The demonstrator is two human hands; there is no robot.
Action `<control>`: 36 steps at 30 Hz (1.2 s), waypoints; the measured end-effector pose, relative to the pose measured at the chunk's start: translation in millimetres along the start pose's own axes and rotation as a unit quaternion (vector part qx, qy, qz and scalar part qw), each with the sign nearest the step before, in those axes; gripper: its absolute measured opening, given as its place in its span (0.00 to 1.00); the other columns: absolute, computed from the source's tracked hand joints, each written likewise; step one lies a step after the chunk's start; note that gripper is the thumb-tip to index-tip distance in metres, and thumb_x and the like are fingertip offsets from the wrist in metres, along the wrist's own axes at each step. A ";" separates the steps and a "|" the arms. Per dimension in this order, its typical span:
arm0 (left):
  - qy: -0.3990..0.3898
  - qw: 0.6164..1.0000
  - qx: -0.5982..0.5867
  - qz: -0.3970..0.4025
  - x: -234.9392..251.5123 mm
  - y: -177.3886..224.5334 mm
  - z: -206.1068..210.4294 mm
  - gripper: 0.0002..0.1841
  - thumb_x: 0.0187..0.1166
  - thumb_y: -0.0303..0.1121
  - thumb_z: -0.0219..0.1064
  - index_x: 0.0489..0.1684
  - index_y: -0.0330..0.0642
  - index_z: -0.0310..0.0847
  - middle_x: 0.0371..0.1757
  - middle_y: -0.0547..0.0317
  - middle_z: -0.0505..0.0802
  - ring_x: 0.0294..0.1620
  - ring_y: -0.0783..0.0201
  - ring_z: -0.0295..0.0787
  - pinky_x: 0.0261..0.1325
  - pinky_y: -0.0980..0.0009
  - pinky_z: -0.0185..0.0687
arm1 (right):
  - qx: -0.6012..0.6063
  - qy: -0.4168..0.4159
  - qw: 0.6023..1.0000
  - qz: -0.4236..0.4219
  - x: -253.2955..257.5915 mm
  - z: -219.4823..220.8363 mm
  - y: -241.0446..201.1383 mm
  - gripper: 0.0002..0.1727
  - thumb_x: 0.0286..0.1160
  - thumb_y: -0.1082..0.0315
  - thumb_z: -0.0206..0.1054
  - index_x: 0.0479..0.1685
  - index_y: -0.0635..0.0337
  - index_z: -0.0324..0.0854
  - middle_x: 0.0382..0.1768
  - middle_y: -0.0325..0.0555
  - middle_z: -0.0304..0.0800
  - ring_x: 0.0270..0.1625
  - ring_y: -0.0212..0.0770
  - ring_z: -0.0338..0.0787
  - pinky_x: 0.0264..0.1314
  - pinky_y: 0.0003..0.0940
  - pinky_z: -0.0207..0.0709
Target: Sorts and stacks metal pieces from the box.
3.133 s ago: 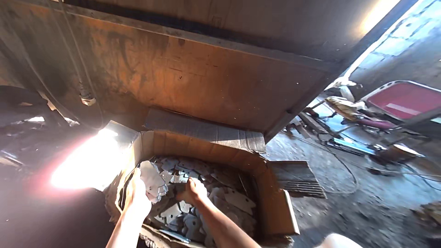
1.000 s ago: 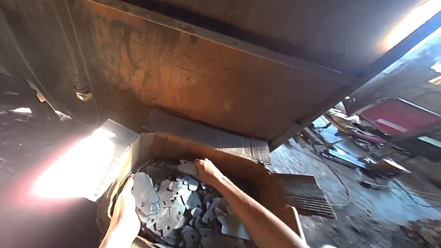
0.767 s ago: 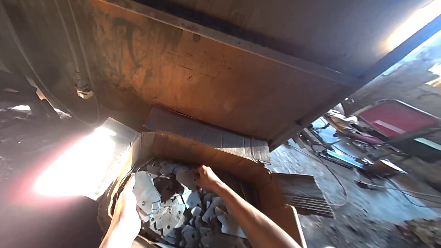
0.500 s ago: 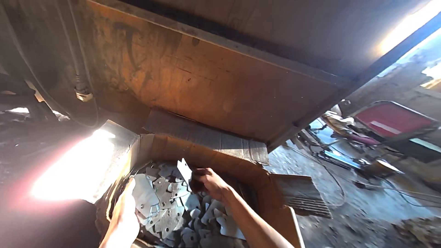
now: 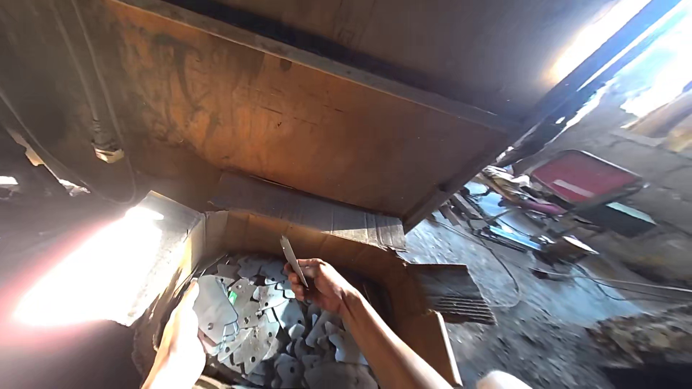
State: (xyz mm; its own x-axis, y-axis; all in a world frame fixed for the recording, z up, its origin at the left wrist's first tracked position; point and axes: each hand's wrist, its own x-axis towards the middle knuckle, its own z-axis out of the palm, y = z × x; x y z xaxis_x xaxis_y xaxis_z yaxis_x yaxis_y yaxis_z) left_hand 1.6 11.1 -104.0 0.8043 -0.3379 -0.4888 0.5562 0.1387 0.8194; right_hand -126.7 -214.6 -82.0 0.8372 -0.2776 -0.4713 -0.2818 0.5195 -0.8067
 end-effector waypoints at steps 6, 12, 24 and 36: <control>0.007 1.000 -0.008 -0.007 3.4 -2.7 1.5 0.22 0.93 0.47 0.47 0.69 0.43 0.77 0.52 0.50 0.89 0.48 0.60 0.89 0.47 0.57 0.86 | 0.002 -0.012 1.000 -0.002 -2.8 -0.3 -0.3 0.13 0.90 0.72 0.46 0.52 0.63 0.77 0.28 0.39 0.83 0.25 0.31 0.84 0.31 0.25 0.82; -0.012 1.000 0.002 0.020 5.6 -4.9 -1.9 0.22 0.93 0.46 0.47 0.72 0.43 0.75 0.58 0.51 0.89 0.54 0.61 0.88 0.54 0.56 0.85 | 0.016 -0.005 1.000 -0.024 -6.0 -1.0 0.8 0.13 0.90 0.72 0.45 0.50 0.65 0.78 0.29 0.43 0.85 0.26 0.33 0.85 0.32 0.27 0.83; -0.003 0.998 0.032 0.045 17.0 -13.0 -8.4 0.22 0.92 0.44 0.50 0.76 0.43 0.72 0.65 0.52 0.86 0.62 0.62 0.84 0.62 0.55 0.82 | -0.341 0.073 0.937 -0.027 -37.7 -29.9 -11.1 0.12 0.86 0.69 0.62 0.55 0.68 0.85 0.42 0.46 0.91 0.39 0.34 0.92 0.47 0.33 0.89; -0.017 0.997 0.062 0.042 3.9 -0.3 -1.8 0.23 0.94 0.44 0.44 0.76 0.40 0.70 0.60 0.50 0.87 0.55 0.61 0.87 0.56 0.56 0.84 | -0.730 0.095 0.633 0.238 -86.5 -71.7 -29.9 0.15 0.77 0.64 0.67 0.54 0.61 0.90 0.56 0.63 0.90 0.63 0.63 0.87 0.63 0.69 0.76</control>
State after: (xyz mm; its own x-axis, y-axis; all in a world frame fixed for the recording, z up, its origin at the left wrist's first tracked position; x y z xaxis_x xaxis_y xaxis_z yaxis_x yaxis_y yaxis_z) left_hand 4.9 11.5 -106.7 0.8383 -0.3614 -0.4082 0.4550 0.0514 0.8890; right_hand -224.4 -264.1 -42.7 0.4627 -0.5340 -0.7076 -0.7296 -0.6828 0.0382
